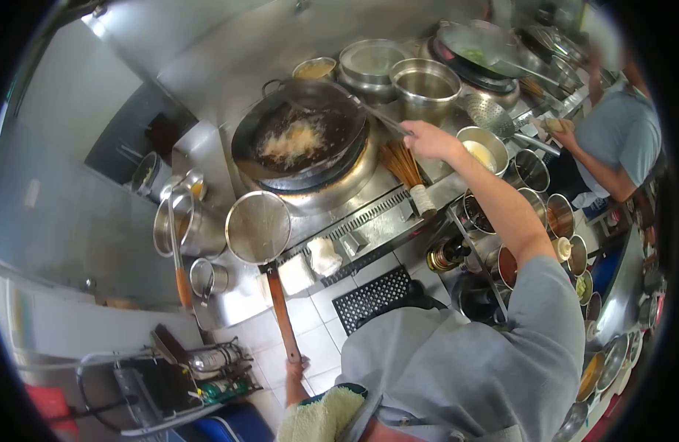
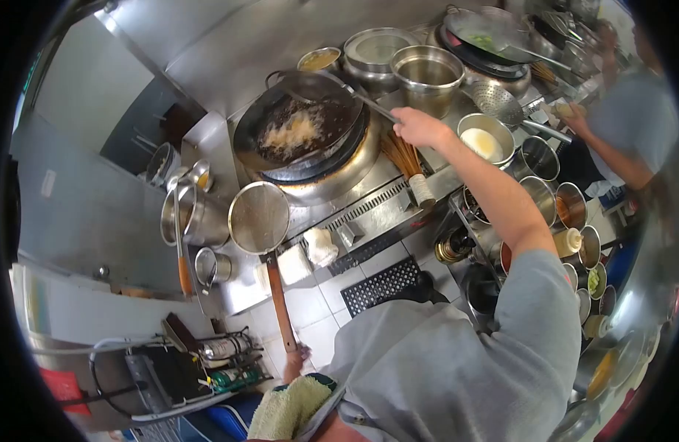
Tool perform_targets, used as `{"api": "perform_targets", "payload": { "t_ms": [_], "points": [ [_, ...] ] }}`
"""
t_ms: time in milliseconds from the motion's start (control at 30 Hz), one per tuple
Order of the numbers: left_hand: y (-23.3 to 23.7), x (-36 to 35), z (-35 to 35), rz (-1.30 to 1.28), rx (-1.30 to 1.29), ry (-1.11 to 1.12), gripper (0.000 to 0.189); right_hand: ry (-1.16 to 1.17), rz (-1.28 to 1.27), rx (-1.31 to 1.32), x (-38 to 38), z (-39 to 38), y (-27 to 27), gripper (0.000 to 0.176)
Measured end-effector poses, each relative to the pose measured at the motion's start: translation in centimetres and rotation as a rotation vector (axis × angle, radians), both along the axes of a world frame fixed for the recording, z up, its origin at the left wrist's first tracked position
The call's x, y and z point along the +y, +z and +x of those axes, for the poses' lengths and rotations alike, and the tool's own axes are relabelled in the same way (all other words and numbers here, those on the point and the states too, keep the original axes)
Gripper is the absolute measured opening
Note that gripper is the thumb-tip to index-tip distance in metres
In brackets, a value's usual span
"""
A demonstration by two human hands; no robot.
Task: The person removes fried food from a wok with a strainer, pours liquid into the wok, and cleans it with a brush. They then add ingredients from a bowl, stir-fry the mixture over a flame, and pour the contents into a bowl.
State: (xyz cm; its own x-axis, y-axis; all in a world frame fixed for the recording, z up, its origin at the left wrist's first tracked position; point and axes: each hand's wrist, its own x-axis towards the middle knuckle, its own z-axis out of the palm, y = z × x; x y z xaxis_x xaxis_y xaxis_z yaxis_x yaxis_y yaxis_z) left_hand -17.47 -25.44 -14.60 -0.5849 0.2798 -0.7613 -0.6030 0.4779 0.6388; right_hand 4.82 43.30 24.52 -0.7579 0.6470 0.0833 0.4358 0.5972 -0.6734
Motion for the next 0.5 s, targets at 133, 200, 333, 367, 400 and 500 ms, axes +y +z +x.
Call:
{"api": "perform_targets", "payload": {
  "t_ms": [133, 200, 333, 367, 400, 500],
  "points": [
    [4.3, 3.3, -1.6, 0.126, 0.052, 0.127, 0.019, -0.046, -0.405, 0.001, -0.4, -2.0, 1.8, 0.013],
    [5.0, 3.9, 0.1, 0.166, 0.055, 0.134, 0.021, -0.030, -0.523, -0.003, -0.3, -3.1, 2.1, 0.009],
    [2.0, 3.8, 5.9, -0.026, -0.114, 0.040, 0.024, 0.038, -0.827, 0.045, 2.4, -6.4, -2.6, 0.009],
    [1.3, 3.6, 7.7, -0.053, -0.203, 0.013, 0.023, 0.071, -0.825, 0.011, 1.5, -7.2, -2.5, 0.010],
    [-1.9, 2.4, 9.5, -0.086, -0.277, -0.074, 0.022, 0.098, -0.819, -0.022, 0.4, -7.4, -1.3, 0.010],
    [-5.2, -0.9, 14.6, -0.190, -0.284, -0.433, 0.020, 0.149, -0.874, -0.010, -1.5, -7.9, -0.3, 0.010]
  ]
}}
